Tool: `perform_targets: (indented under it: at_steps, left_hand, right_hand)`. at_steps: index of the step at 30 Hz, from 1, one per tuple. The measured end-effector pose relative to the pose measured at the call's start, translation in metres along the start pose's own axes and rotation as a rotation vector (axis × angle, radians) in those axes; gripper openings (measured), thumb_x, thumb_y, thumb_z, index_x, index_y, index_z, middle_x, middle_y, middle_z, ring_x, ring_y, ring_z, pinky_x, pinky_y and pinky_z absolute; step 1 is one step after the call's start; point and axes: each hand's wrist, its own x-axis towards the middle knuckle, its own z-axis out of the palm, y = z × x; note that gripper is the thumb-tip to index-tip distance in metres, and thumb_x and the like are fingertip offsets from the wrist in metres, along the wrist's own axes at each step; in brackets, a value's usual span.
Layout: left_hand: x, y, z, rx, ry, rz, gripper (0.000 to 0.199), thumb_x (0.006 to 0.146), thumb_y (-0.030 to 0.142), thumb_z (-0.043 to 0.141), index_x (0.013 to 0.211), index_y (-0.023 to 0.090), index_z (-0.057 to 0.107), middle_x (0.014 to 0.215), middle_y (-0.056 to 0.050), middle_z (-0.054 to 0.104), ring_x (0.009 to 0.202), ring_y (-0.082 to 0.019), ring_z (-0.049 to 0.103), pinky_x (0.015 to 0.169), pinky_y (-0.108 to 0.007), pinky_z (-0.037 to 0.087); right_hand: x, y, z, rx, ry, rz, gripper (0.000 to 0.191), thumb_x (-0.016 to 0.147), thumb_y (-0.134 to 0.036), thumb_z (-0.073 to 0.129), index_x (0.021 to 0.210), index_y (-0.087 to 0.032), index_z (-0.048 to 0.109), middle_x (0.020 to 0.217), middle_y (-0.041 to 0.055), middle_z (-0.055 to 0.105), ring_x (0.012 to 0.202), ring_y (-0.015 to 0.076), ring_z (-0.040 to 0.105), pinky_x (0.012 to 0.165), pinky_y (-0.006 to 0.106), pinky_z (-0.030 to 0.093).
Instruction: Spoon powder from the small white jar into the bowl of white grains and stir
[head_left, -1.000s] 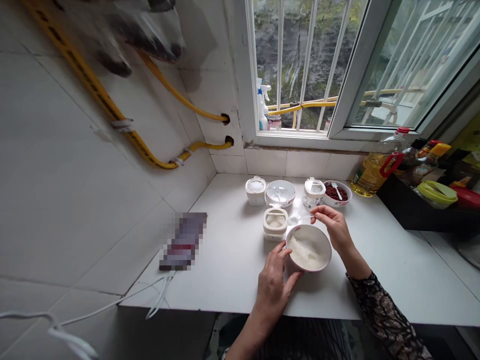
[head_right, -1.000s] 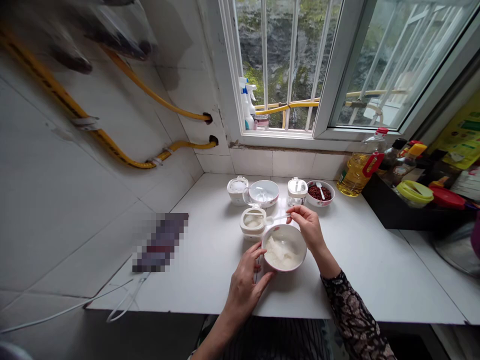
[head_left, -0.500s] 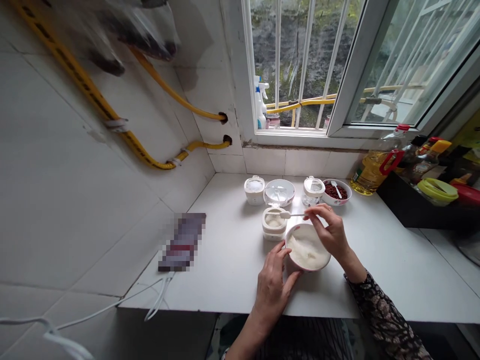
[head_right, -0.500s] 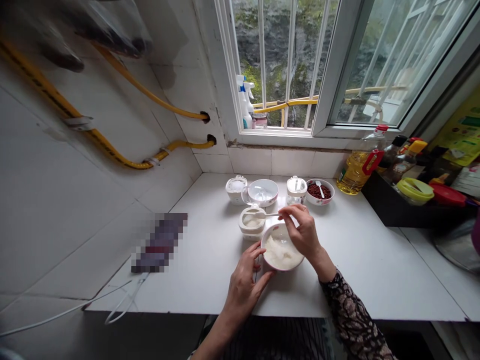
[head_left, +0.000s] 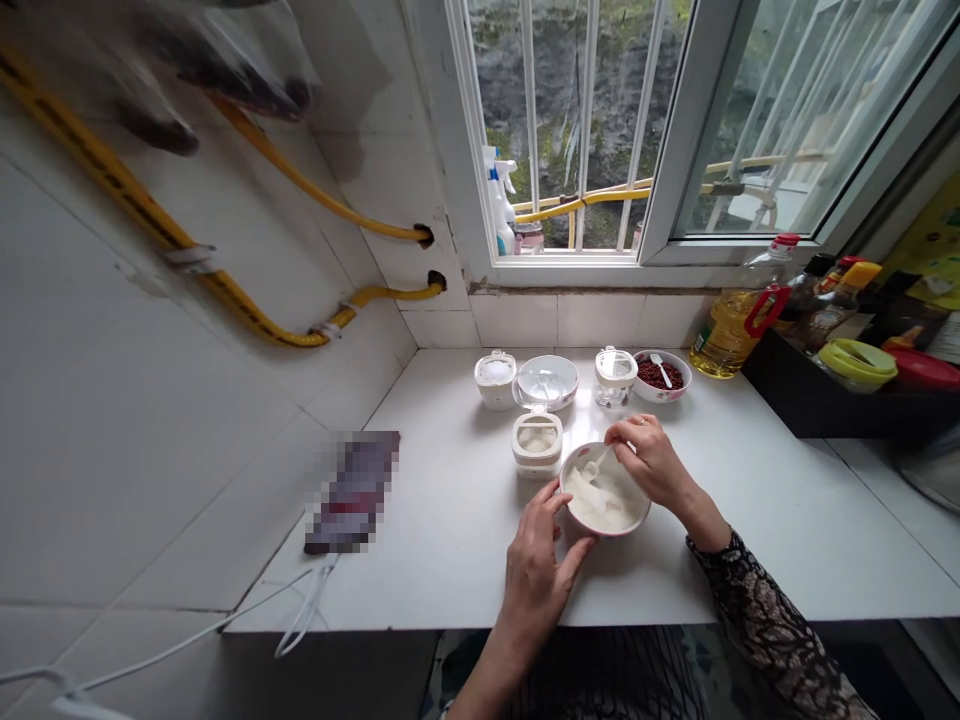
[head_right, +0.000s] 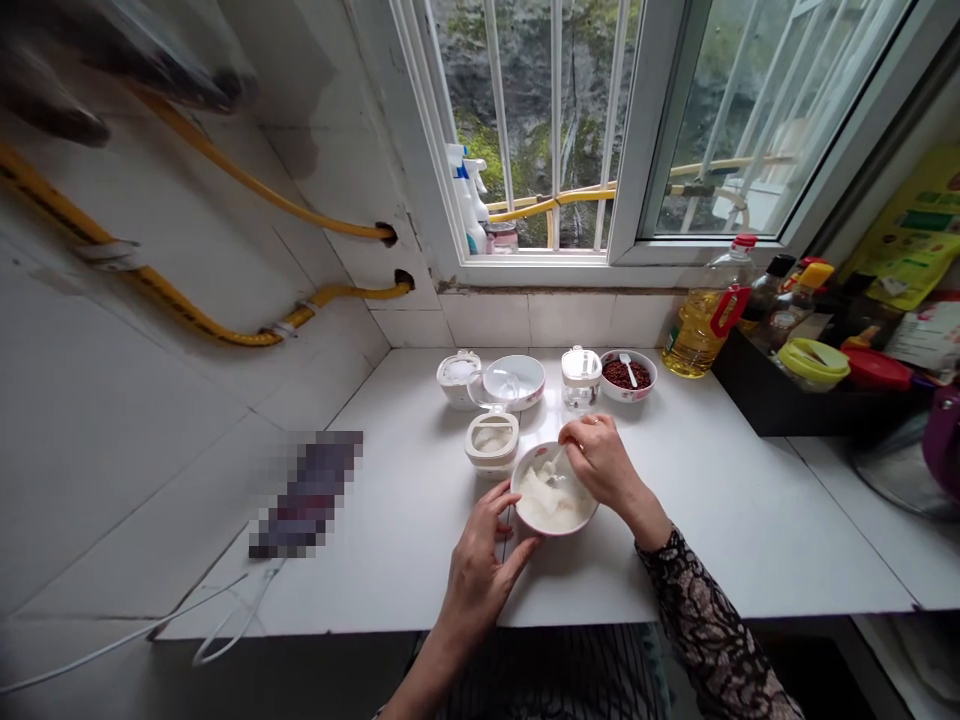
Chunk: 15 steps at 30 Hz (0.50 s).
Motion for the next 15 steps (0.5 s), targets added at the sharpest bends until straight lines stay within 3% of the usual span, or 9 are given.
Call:
perform_targets:
  at_steps: [3, 8, 15]
  left_hand:
    - [0.0002, -0.0008, -0.0001, 0.004, 0.001, 0.014, 0.042, 0.09, 0.017, 0.063, 0.129, 0.025, 0.049, 0.138, -0.014, 0.056, 0.117, -0.028, 0.063, 0.072, -0.035, 0.063]
    - [0.0004, -0.0004, -0.0003, 0.009, 0.007, 0.019, 0.042, 0.09, 0.017, 0.062, 0.129, 0.025, 0.049, 0.137, -0.014, 0.057, 0.117, -0.027, 0.064, 0.071, -0.033, 0.063]
    - [0.0004, -0.0009, 0.0005, 0.005, 0.017, 0.027, 0.041, 0.09, 0.016, 0.063, 0.128, 0.024, 0.05, 0.137, -0.014, 0.057, 0.118, -0.028, 0.063, 0.072, -0.033, 0.063]
  right_hand:
    - [0.0012, 0.0017, -0.005, 0.19, 0.047, 0.104, 0.019, 0.081, -0.016, 0.048, 0.073, -0.023, 0.065, 0.063, -0.0001, 0.065, 0.071, 0.0205, 0.06, 0.085, 0.037, 0.043]
    - [0.0042, 0.0047, -0.0097, 0.571, 0.034, 0.329, 0.015, 0.075, -0.027, 0.054, 0.07, -0.02, 0.066, 0.055, -0.0013, 0.059, 0.057, 0.0169, 0.054, 0.063, 0.031, 0.042]
    - [0.0076, 0.0091, -0.01, 0.776, 0.062, 0.488, 0.013, 0.064, -0.031, 0.063, 0.065, -0.019, 0.067, 0.052, -0.0016, 0.058, 0.054, 0.0155, 0.051, 0.063, 0.032, 0.041]
